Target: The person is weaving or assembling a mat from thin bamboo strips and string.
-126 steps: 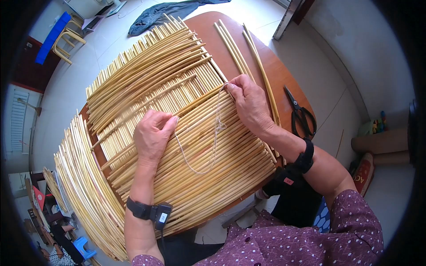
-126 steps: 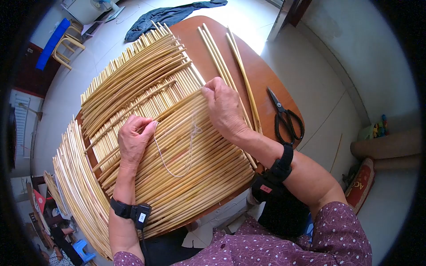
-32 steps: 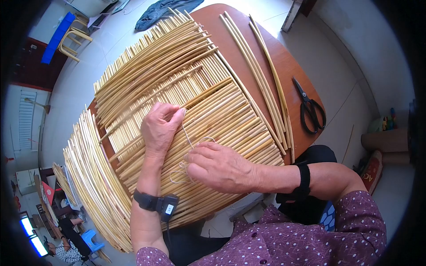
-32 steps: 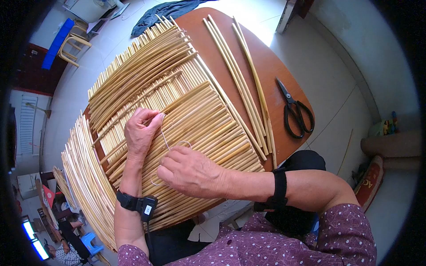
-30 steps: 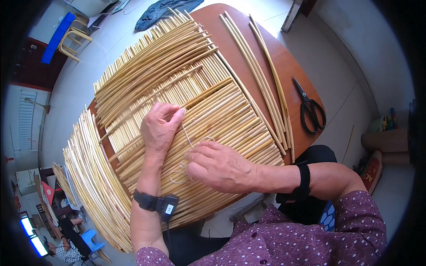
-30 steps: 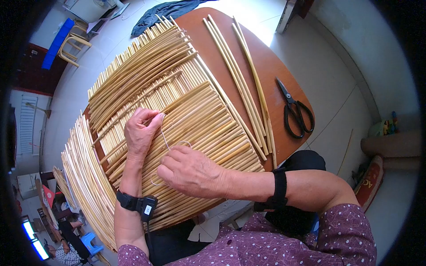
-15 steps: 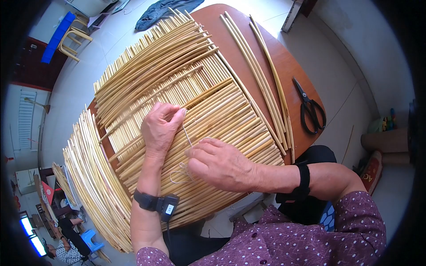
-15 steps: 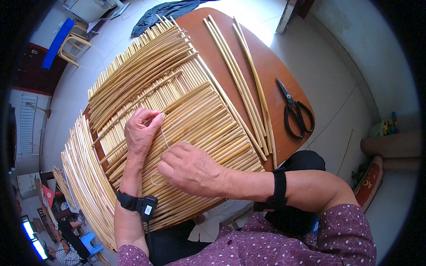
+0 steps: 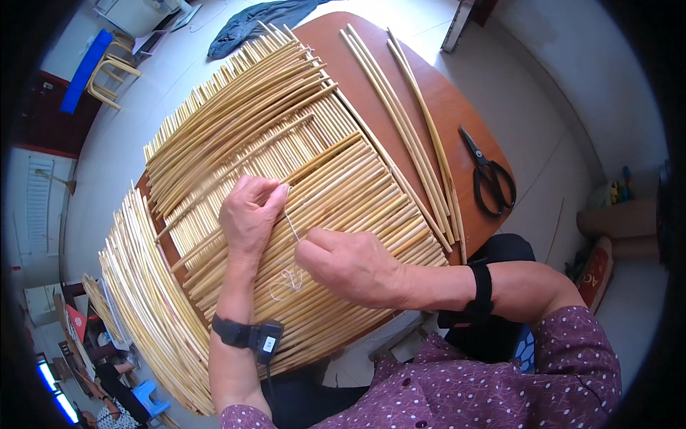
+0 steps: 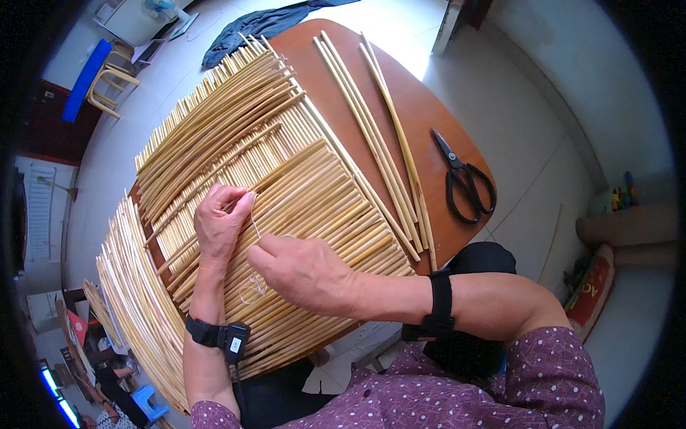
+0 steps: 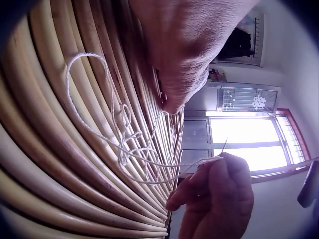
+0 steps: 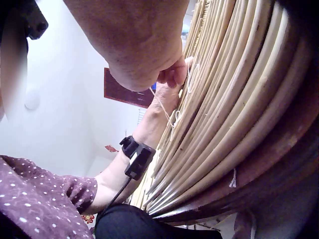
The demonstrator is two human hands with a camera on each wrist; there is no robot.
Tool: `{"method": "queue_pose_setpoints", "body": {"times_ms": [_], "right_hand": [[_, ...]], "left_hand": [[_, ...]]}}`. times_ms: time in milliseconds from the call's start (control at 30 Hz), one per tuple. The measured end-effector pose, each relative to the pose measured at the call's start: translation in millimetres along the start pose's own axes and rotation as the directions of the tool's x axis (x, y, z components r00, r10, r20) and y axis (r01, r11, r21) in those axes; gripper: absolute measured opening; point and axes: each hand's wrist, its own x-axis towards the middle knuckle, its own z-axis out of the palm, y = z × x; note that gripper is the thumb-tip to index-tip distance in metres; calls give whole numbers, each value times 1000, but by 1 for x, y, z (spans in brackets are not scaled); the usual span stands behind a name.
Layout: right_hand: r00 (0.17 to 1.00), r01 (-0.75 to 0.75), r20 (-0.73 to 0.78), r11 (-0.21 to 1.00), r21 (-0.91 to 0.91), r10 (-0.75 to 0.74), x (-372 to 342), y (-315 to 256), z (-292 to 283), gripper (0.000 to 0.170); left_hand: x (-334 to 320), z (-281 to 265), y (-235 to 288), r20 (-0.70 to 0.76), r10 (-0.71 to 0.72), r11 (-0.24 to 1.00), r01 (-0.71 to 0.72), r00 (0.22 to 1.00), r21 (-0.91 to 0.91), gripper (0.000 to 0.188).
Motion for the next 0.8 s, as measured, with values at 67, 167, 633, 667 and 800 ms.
{"method": "queue_pose_setpoints", "body": {"times_ms": [67, 167, 633, 667, 800], "right_hand": [[1000, 3, -8, 1000, -3, -3, 0, 0, 1, 16], [1000, -1, -9, 1000, 3, 1, 0, -1, 0, 16], [822, -391, -50, 626, 674, 567, 14, 2, -22, 13], [827, -384, -48, 625, 679, 560, 13, 0, -22, 13], [871, -262, -169, 727, 635, 461, 7, -8, -23, 9]], "left_hand": [[0, 0, 1, 2, 7, 1000, -7, 1000, 8, 13], [0, 0, 2, 5, -11, 1000, 11, 1000, 3, 14], [-4, -32, 36, -126, 117, 993, -115, 985, 26, 12], [-9, -38, 47, -141, 129, 990, -119, 982, 79, 11], [-41, -56, 75, -224, 148, 987, -131, 963, 92, 11]]}}
